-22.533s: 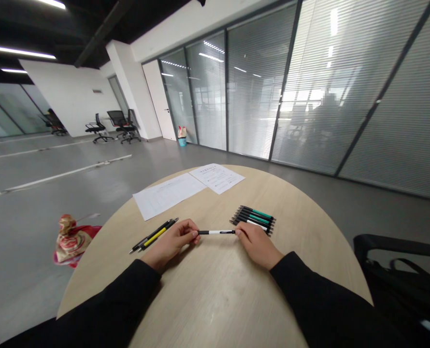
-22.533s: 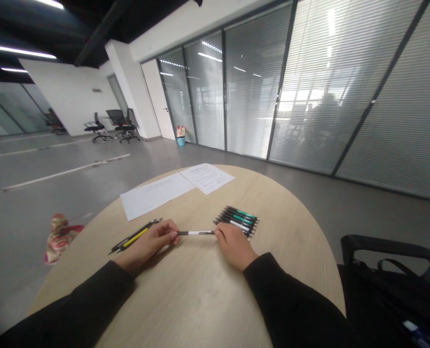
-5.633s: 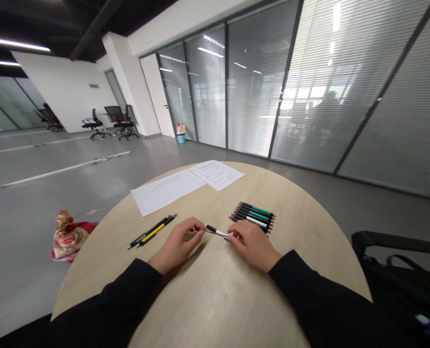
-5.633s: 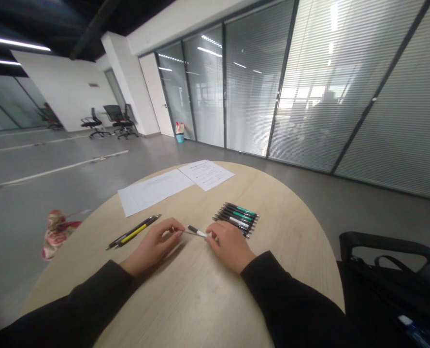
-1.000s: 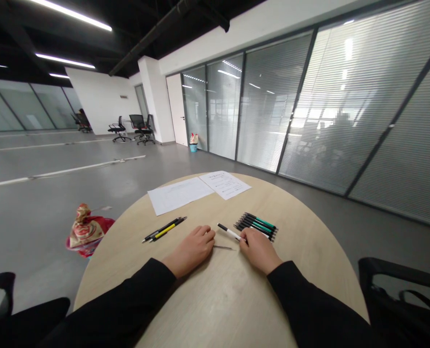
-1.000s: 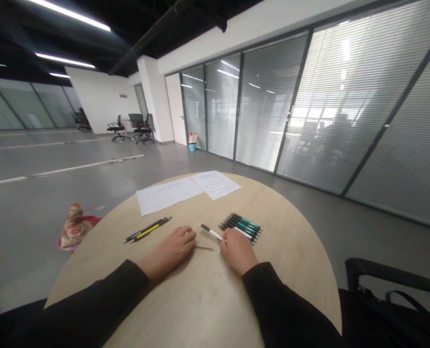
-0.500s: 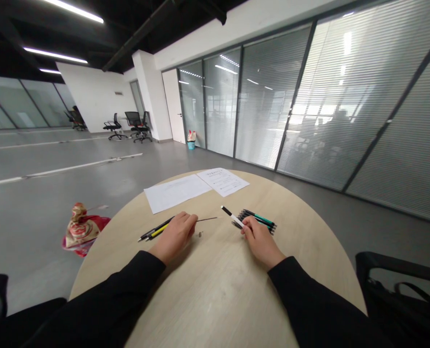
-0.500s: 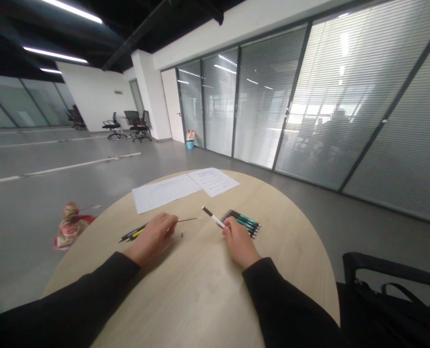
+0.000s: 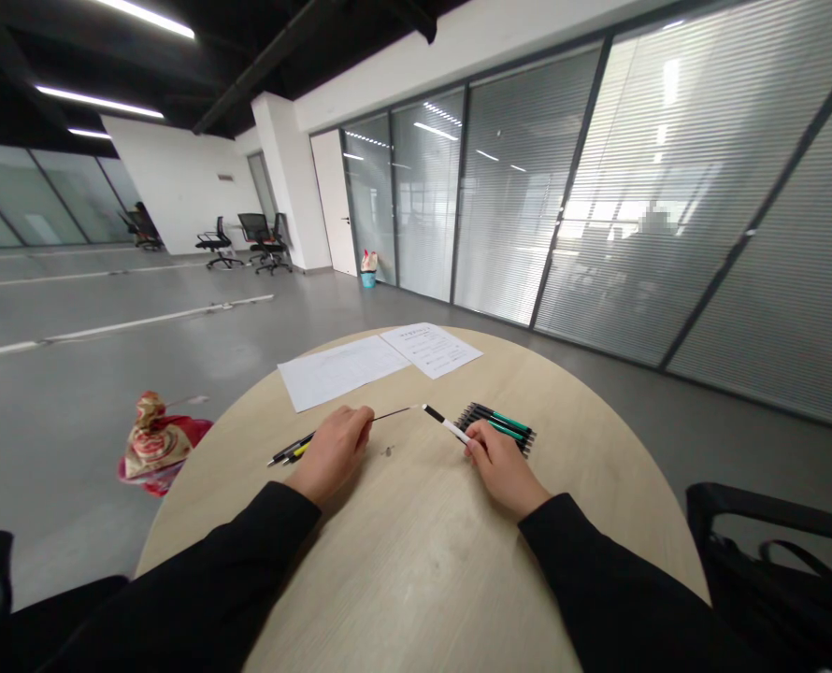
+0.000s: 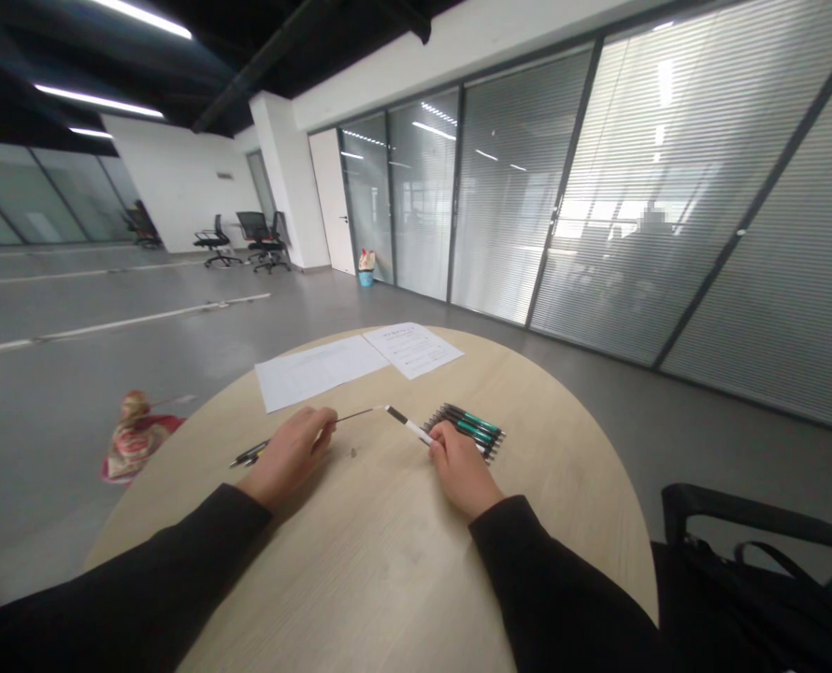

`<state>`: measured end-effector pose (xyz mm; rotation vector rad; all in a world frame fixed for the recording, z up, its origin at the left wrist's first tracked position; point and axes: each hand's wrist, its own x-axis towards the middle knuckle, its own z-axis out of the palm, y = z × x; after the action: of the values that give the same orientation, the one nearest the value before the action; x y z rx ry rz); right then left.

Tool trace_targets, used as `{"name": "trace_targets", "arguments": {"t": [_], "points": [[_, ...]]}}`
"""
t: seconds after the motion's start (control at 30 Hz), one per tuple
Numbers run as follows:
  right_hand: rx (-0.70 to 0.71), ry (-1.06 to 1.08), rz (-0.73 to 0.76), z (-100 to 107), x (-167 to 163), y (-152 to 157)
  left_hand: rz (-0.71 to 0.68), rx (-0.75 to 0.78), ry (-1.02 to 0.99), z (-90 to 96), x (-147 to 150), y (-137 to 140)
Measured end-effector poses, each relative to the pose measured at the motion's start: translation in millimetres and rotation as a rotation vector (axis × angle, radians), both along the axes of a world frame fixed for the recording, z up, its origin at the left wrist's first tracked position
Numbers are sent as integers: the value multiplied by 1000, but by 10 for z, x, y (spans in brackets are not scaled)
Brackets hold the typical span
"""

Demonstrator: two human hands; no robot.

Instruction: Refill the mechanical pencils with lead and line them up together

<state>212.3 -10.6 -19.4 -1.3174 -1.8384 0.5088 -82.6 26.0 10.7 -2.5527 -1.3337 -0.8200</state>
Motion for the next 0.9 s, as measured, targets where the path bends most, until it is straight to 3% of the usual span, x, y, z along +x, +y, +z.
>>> {"name": "trace_targets", "arguments": {"t": [0.37, 0.73, 0.9], "points": [[29, -42, -3, -2, -3, -8, -57, -14, 54, 19, 4, 4], [41, -88, -24, -12, 14, 10, -13, 24, 137, 51, 5, 5], [56, -156, -47, -48, 29, 23, -6, 38, 78, 36, 5, 11]]}}
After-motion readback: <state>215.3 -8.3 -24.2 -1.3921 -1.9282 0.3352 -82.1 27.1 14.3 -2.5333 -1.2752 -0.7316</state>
